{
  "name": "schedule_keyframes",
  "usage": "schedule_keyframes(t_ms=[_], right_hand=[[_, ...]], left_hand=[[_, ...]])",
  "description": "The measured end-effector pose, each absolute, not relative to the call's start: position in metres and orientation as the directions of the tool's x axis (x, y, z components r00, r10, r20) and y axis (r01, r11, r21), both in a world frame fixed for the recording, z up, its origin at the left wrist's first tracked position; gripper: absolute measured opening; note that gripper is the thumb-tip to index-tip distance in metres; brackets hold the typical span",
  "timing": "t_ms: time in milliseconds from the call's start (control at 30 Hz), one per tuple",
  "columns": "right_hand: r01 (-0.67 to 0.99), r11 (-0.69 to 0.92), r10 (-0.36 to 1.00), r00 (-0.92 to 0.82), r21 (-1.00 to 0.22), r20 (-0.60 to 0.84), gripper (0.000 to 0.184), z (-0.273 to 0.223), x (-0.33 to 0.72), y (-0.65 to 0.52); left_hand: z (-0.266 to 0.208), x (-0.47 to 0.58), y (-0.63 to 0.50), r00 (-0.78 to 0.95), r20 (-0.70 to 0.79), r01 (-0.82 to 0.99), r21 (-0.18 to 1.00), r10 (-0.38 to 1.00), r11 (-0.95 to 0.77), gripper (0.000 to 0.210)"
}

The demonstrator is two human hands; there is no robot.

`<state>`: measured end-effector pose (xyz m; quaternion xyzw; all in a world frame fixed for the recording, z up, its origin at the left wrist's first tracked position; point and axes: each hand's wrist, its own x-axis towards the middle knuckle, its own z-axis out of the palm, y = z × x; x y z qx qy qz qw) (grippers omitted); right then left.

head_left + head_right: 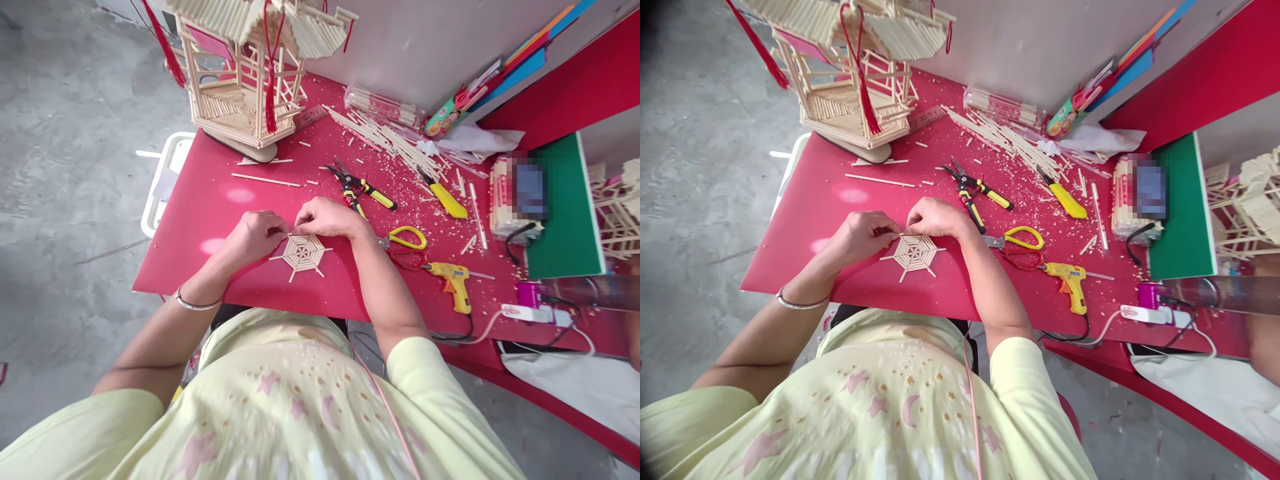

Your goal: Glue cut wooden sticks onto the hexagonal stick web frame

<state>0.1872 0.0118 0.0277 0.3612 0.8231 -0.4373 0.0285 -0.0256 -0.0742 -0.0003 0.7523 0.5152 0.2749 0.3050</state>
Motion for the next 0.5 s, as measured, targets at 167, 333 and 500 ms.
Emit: schedule_keyframes(t_ms=[167,333,500], right_hand=[[0.581,0.282,0.634,-0.71,-0.763,-0.307,0.027,0.034,0.194,0.01],[0.556,0.241,0.793,-0.585,-0.796,-0.169,0.03,0.037,0.212,-0.006],[0.535,0.255,0.874,-0.483,-0.805,-0.044,0.027,0.03,0.227,-0.038]], left_hand=[[-0.001,-0.027,-0.074,0.323,0.092,0.601,0.749,0.942,-0.28,0.02],[0.002,-0.026,-0.075,0.329,0.085,0.593,0.756,0.94,-0.276,0.02],[0.005,-0.025,-0.076,0.326,0.087,0.596,0.754,0.941,-0.276,0.02]])
